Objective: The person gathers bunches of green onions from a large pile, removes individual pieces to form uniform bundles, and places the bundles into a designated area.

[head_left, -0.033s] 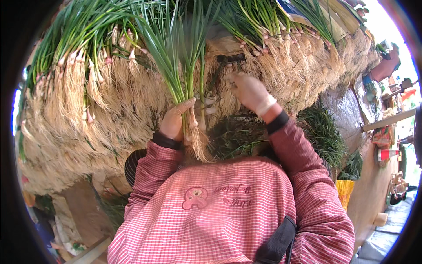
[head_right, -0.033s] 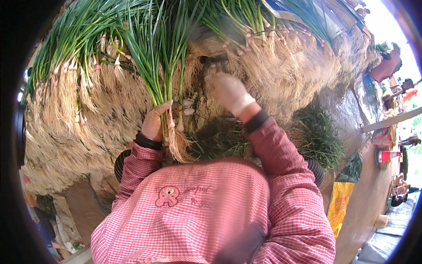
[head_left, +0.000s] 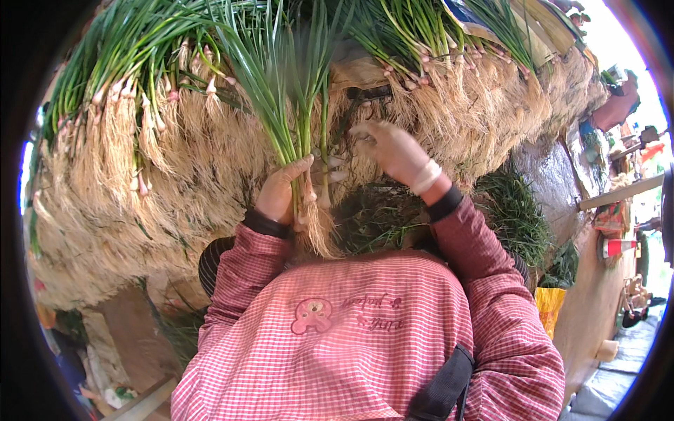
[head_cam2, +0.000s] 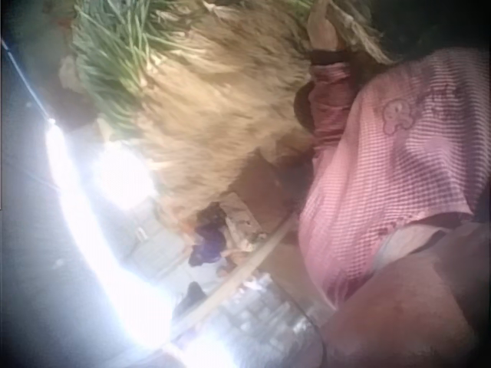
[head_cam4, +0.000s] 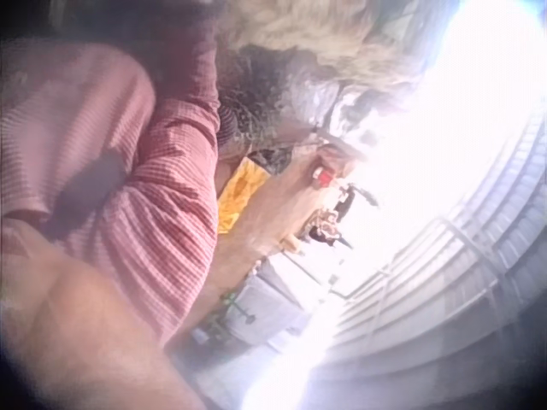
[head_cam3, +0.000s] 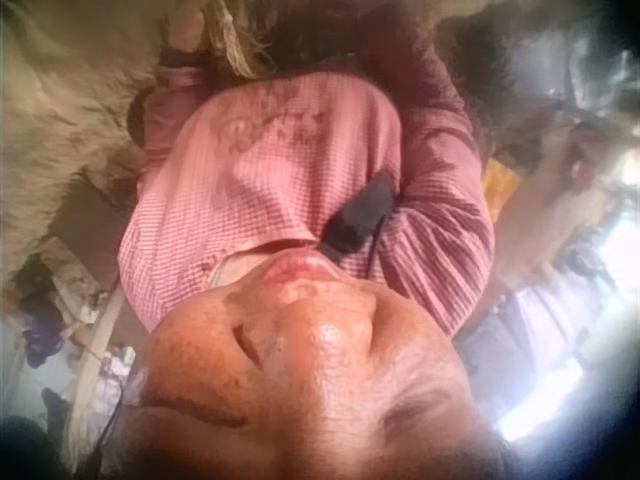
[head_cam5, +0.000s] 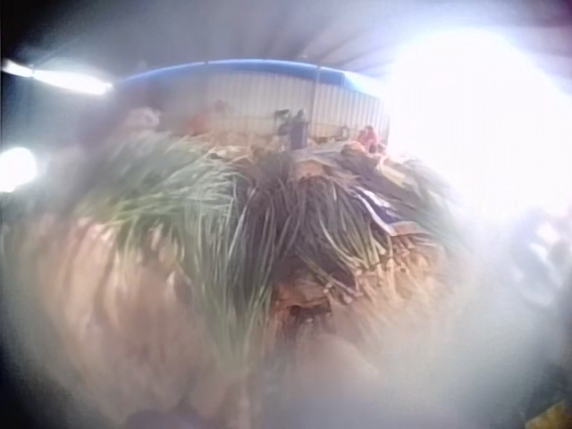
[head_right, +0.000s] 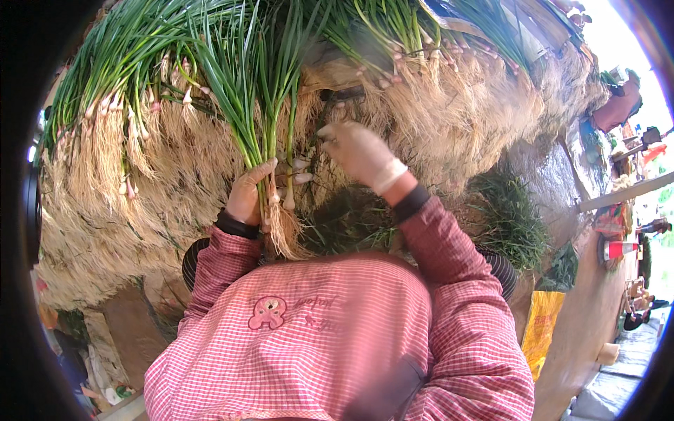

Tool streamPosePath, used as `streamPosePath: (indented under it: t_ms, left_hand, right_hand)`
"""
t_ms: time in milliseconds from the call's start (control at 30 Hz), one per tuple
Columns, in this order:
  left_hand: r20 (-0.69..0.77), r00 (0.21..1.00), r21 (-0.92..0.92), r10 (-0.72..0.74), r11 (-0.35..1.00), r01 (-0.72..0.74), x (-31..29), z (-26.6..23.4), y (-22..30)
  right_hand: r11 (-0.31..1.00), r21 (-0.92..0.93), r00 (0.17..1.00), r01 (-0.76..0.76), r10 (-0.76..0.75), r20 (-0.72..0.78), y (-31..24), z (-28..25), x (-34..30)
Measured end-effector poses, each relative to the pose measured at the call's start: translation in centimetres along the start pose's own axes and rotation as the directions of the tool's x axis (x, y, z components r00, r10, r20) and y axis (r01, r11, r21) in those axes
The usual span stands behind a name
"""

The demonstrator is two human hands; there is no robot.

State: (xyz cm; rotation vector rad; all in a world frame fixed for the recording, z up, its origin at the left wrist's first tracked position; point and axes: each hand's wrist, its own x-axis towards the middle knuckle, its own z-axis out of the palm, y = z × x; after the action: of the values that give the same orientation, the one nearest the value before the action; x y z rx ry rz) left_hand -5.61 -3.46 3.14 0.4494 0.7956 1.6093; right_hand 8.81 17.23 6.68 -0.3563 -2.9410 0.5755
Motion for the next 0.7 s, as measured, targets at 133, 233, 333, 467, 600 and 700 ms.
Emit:
streamPosePath:
  t_ms: [133,233,333,467,600,700]
  left_hand:
    - [-0.108,0.994,0.064,-0.015,0.998,0.022,0.8,-2.0,-1.4]
    - [-0.101,0.989,-0.004,-0.110,0.994,0.110,1.0,-2.3,-1.5]
    - [-0.059,0.993,-0.021,-0.106,0.994,0.105,1.0,-1.1,-0.9]
    - [-0.084,0.994,0.046,-0.066,0.996,0.070,0.5,0.1,-0.7]
    - [-0.202,0.979,0.127,-0.036,0.990,0.063,-0.4,1.9,-0.1]
    - [-0.210,0.976,0.180,-0.064,0.978,0.103,-0.2,1.3,-0.4]
  right_hand:
    - [0.915,0.388,0.991,0.106,-0.130,0.036,-2.1,3.1,-0.1]
    - [0.889,0.440,0.985,0.124,-0.055,-0.166,-4.4,4.0,0.3]
    - [0.956,0.270,0.959,0.116,-0.037,-0.280,-4.8,4.4,0.6]
    - [0.989,0.037,0.964,0.141,-0.128,-0.234,-5.4,3.3,0.8]
    - [0.894,-0.439,0.925,0.094,-0.242,-0.293,-2.5,2.8,2.0]
    - [0.886,0.444,0.880,-0.133,0.312,-0.359,-0.9,-0.9,3.7]
